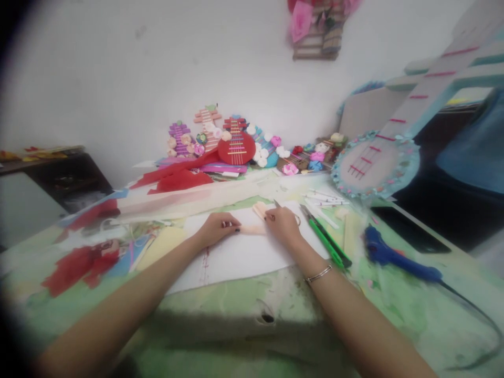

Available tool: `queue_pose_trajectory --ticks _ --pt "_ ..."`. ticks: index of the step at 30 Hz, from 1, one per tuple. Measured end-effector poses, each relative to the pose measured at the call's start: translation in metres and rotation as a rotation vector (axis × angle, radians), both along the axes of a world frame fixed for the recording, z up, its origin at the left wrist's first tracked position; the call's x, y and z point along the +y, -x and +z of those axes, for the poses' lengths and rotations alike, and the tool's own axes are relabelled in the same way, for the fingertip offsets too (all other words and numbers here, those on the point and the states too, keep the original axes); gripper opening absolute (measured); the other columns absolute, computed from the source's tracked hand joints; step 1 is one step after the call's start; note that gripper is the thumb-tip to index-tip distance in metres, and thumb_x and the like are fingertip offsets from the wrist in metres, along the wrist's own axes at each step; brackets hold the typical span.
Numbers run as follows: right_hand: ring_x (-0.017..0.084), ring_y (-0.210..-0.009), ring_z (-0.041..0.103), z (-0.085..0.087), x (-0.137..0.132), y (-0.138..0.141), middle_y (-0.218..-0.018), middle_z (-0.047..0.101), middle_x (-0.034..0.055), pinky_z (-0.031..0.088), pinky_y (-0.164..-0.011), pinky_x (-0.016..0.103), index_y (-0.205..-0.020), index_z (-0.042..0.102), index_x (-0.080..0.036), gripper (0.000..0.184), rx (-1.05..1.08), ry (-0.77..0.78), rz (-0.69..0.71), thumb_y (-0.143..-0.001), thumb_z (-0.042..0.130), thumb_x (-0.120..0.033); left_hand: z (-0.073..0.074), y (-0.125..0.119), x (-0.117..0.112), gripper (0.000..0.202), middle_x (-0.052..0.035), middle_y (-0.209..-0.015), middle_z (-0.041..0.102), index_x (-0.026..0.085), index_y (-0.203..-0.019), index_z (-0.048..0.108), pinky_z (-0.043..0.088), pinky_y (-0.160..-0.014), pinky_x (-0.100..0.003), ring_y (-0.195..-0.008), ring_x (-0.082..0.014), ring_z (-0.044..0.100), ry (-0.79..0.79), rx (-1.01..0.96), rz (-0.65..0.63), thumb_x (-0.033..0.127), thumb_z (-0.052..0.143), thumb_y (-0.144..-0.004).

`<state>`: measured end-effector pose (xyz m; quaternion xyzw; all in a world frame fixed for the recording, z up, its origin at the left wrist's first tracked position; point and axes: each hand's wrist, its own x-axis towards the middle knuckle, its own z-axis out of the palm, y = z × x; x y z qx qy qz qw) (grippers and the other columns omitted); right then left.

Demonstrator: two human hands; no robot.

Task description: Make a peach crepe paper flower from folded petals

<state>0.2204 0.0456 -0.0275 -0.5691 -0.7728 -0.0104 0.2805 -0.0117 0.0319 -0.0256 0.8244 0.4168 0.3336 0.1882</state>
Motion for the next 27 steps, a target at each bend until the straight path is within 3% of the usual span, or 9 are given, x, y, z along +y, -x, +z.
queue_pose_trajectory --ticks 7,12,16,19,23,27 --pt "0.017 -0.062 0.057 -0.003 0.003 -0.001 -0.061 0.065 0.0031 0.031 -0.054 0.025 -0.068 0.070 -0.020 0.020 0.029 0.007 -0.017 -0.074 0.051 -0.021 0.000 0.000 0.001 0.009 -0.0006 -0.071 0.067 0.018 -0.078 0.071 0.040 -0.056 -0.021 -0.059 -0.0103 0.053 -0.017 0.002 -0.005 0.020 0.063 -0.075" --pt "0.020 -0.071 0.060 0.000 0.001 0.001 -0.073 0.070 0.0050 0.038 -0.061 0.026 -0.086 0.072 -0.019 0.023 0.097 0.005 -0.031 -0.073 0.054 -0.017 -0.002 -0.001 0.001 0.009 -0.0003 -0.071 0.066 0.018 -0.080 0.070 0.041 -0.057 -0.020 -0.059 -0.0099 0.052 -0.019 0.003 0.001 0.018 0.062 -0.074" --pt "0.015 -0.068 0.061 0.003 -0.005 0.007 -0.078 0.071 0.0019 0.042 -0.064 0.024 -0.099 0.070 -0.020 0.030 0.183 0.028 0.012 -0.073 0.055 -0.016 -0.001 0.000 0.000 0.028 0.0029 -0.071 0.066 0.019 -0.098 0.064 0.042 -0.057 -0.020 -0.055 -0.0087 0.050 -0.015 -0.040 0.043 0.016 0.066 -0.071" --pt "0.012 -0.058 0.058 0.001 -0.007 0.010 -0.071 0.071 -0.0004 0.042 -0.057 0.021 -0.092 0.072 -0.021 0.026 0.241 0.090 0.124 -0.071 0.057 -0.015 0.000 0.000 -0.002 0.039 0.0039 -0.072 0.066 0.019 -0.105 0.057 0.043 -0.059 -0.021 -0.056 -0.0092 0.052 -0.030 -0.058 0.062 0.015 0.068 -0.068" --pt "0.011 -0.053 0.055 -0.004 -0.006 0.011 -0.068 0.071 0.0010 0.039 -0.051 0.021 -0.084 0.074 -0.019 0.022 0.356 0.194 0.311 -0.069 0.058 -0.015 0.001 0.001 -0.002 0.030 0.0018 -0.075 0.067 0.019 -0.099 0.059 0.043 -0.062 -0.024 -0.062 -0.0118 0.054 -0.103 0.007 0.083 0.017 0.068 -0.070" --pt "0.011 -0.052 0.054 -0.005 -0.005 0.009 -0.066 0.070 0.0017 0.038 -0.049 0.021 -0.081 0.075 -0.018 0.022 0.370 0.242 0.328 -0.067 0.058 -0.015 -0.002 0.002 -0.001 0.011 -0.0004 -0.074 0.067 0.019 -0.083 0.066 0.043 -0.063 -0.025 -0.066 -0.0137 0.056 -0.195 0.073 0.066 0.018 0.067 -0.072"
